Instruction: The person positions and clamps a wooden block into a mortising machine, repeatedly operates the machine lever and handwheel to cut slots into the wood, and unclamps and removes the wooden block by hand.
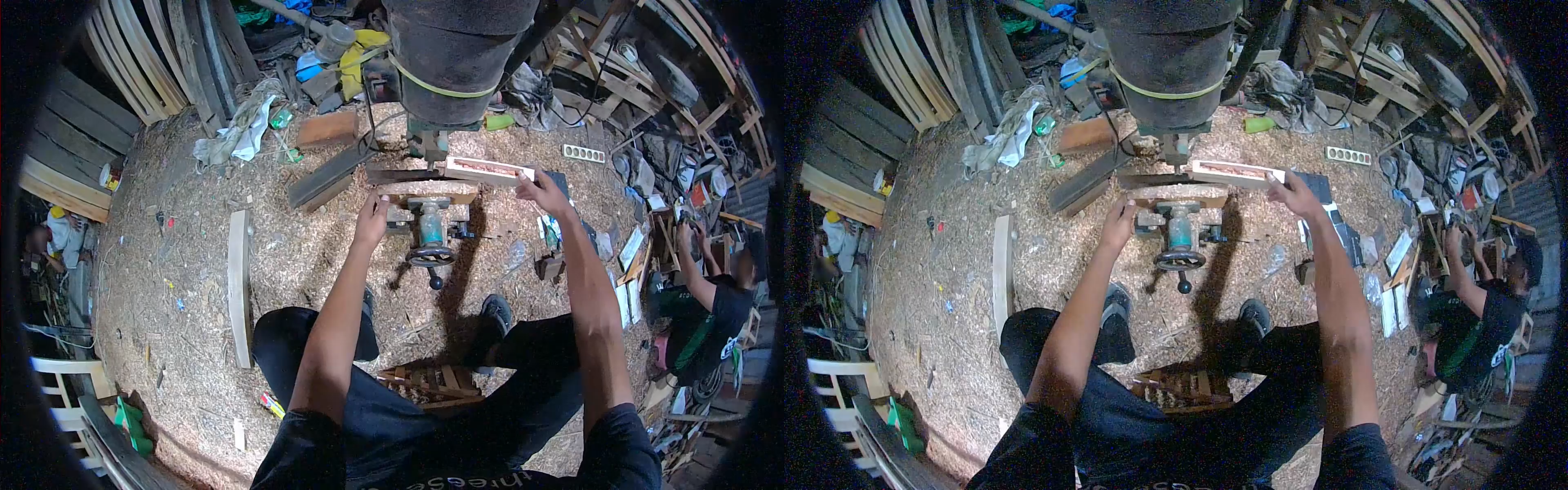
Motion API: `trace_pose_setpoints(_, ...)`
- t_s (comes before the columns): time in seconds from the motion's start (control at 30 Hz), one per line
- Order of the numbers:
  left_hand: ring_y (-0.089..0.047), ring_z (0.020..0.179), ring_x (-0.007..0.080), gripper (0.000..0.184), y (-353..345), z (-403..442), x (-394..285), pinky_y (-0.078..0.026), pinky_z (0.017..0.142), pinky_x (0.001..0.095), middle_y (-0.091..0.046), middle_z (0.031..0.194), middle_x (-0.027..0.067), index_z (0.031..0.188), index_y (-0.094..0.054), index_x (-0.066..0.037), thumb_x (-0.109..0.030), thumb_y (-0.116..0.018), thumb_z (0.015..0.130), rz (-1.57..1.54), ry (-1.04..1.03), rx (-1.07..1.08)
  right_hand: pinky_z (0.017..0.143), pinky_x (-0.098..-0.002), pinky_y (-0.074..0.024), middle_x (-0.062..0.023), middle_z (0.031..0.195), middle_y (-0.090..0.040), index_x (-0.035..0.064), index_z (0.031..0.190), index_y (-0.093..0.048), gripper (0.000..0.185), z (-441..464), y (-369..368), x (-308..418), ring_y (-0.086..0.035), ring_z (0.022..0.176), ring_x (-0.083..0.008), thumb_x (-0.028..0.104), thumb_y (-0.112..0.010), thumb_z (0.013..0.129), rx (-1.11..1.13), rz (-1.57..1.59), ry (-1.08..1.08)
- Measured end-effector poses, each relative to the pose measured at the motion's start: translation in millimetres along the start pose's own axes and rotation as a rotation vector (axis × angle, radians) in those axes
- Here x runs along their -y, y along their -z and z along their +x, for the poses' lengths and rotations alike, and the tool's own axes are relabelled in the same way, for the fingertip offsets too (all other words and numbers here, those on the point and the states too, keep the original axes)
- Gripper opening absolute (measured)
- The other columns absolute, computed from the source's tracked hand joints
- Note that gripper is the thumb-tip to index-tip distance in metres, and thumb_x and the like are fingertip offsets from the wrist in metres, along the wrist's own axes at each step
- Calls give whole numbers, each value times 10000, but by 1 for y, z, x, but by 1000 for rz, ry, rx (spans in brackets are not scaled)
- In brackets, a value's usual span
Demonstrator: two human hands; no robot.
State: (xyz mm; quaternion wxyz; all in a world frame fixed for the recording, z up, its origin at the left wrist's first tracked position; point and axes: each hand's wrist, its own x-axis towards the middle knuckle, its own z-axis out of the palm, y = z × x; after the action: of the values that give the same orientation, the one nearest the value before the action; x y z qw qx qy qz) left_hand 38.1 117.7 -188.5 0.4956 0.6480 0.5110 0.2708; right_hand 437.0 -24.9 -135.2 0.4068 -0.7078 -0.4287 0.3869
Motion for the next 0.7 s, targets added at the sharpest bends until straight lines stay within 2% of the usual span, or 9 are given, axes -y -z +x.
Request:
trace_pose_setpoints(0.17,-461,1344,329,563,-6,13,24,-331,1126,355,-497,1423,240,1417,-461,-6,-378,-525,1000,-102,28,32,746,-327,-565,-130,910,-659,-14,1279,-491,570,9,9,19,-675,814,-177,468,-563,983,94,-157,-39)
trace_pose_setpoints(0.2,-466,1339,328,559,-7,12,26,-334,1126,357,-500,1420,240,1413,-467,-6,-376,-530,998,-123,23,40,714,-330,-548,-138,925,-675,-9,1195,-543,619,10,10,19,-677,815,-186,558,-568,949,76,-148,-82)
trace_pose_setpoints(0.3,-486,1320,332,552,-9,14,34,-350,1114,363,-523,1399,238,1407,-478,-11,-373,-540,995,-85,-25,-14,711,-332,-556,-147,924,-678,-16,1200,-536,637,21,16,19,-685,829,-191,569,-557,949,133,-129,-154)
trace_pose_setpoints(0.33,-533,1246,257,508,-7,8,20,-371,1078,326,-583,1331,188,1373,-504,20,-329,-535,1006,-34,-17,-68,709,-334,-559,-147,921,-678,-24,1211,-529,651,24,17,21,-686,829,-191,572,-553,950,154,-135,-148)
trace_pose_setpoints(0.4,-522,1264,260,509,-2,-4,-8,-363,1089,329,-575,1345,188,1371,-505,21,-326,-546,1001,-112,39,-32,705,-339,-564,-149,915,-677,-42,1233,-516,680,27,23,26,-688,829,-191,577,-545,952,193,-148,-142)
trace_pose_setpoints(0.5,-515,1277,259,511,-2,-2,-10,-358,1095,331,-567,1357,186,1374,-505,16,-325,-558,996,-146,65,-14,695,-340,-567,-141,900,-676,-41,1232,-516,647,24,25,44,-689,819,-187,551,-531,970,218,-207,-93)
trace_pose_setpoints(0.63,-511,1283,263,503,-5,4,2,-342,1108,336,-563,1365,182,1370,-508,8,-318,-569,992,-144,55,-36,677,-337,-564,-132,877,-674,-38,1198,-525,577,27,22,35,-690,796,-191,502,-520,993,212,-198,38)
trace_pose_setpoints(0.7,-548,1228,250,483,-6,1,3,-383,1068,328,-593,1314,186,1354,-505,33,-279,-572,990,-132,7,-64,679,-329,-561,-127,866,-670,-26,1185,-530,539,28,17,24,-690,791,-192,480,-520,1001,180,-194,111)
